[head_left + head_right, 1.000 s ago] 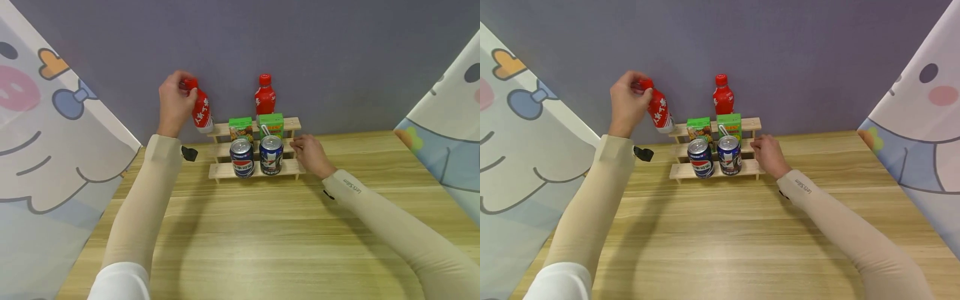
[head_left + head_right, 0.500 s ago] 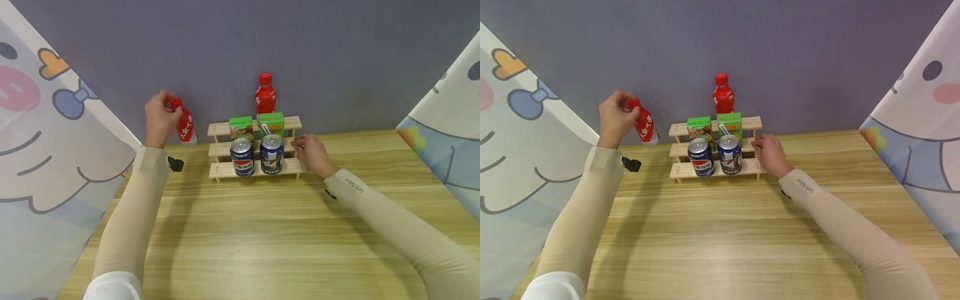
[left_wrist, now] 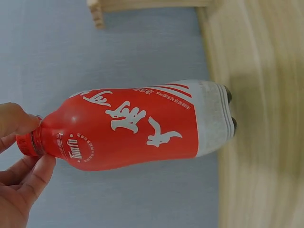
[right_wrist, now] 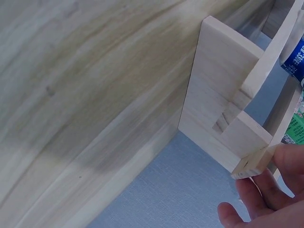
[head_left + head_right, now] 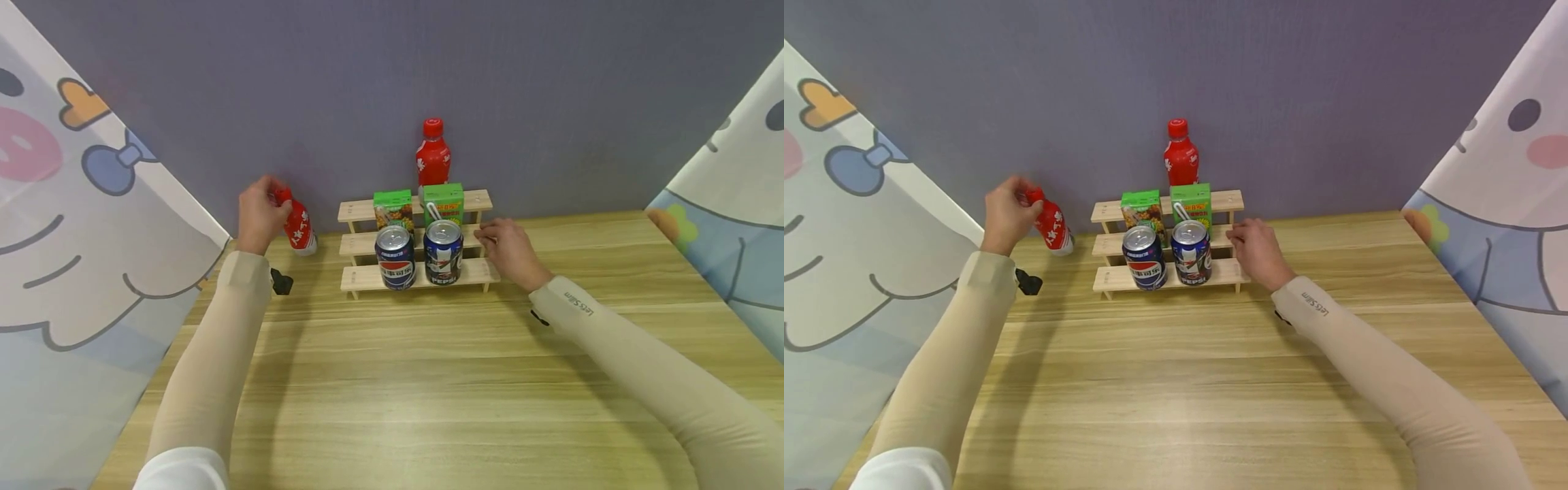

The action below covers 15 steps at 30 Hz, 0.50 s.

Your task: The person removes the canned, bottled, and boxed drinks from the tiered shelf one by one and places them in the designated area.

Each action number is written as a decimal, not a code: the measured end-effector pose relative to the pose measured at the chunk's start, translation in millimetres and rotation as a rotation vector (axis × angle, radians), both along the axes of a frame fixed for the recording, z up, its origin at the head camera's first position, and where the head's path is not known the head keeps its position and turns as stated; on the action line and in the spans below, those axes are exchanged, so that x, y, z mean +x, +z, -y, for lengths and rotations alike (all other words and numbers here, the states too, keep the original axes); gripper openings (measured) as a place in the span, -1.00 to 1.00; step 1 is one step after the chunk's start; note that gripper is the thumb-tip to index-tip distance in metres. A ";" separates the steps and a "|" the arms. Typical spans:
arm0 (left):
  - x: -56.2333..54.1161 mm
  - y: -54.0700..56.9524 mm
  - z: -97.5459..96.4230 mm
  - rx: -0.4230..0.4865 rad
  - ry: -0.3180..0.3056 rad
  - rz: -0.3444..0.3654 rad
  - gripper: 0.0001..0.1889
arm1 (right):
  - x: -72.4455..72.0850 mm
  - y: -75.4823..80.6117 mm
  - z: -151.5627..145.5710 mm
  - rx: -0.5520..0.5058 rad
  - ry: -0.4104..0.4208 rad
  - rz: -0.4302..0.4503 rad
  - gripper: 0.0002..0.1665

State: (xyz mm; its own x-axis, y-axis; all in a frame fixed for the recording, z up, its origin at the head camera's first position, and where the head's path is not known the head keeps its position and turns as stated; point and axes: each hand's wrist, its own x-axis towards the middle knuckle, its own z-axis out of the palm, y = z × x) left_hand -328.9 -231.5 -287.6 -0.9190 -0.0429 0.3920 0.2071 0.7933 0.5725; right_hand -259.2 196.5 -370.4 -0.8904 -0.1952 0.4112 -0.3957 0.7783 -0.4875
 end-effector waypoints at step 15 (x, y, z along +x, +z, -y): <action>-11.0 -24.8 7.4 0.018 0.009 -0.013 -0.79 | -1.3 -5.6 0.5 -0.016 0.011 -0.023 -0.80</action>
State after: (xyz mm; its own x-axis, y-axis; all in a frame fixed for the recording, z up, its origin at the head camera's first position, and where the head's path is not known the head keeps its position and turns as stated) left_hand -339.9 -238.9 -312.4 -0.9132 -0.0586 0.4032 0.2075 0.7846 0.5842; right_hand -260.5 196.0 -376.0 -0.8788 -0.1979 0.4343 -0.4151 0.7660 -0.4909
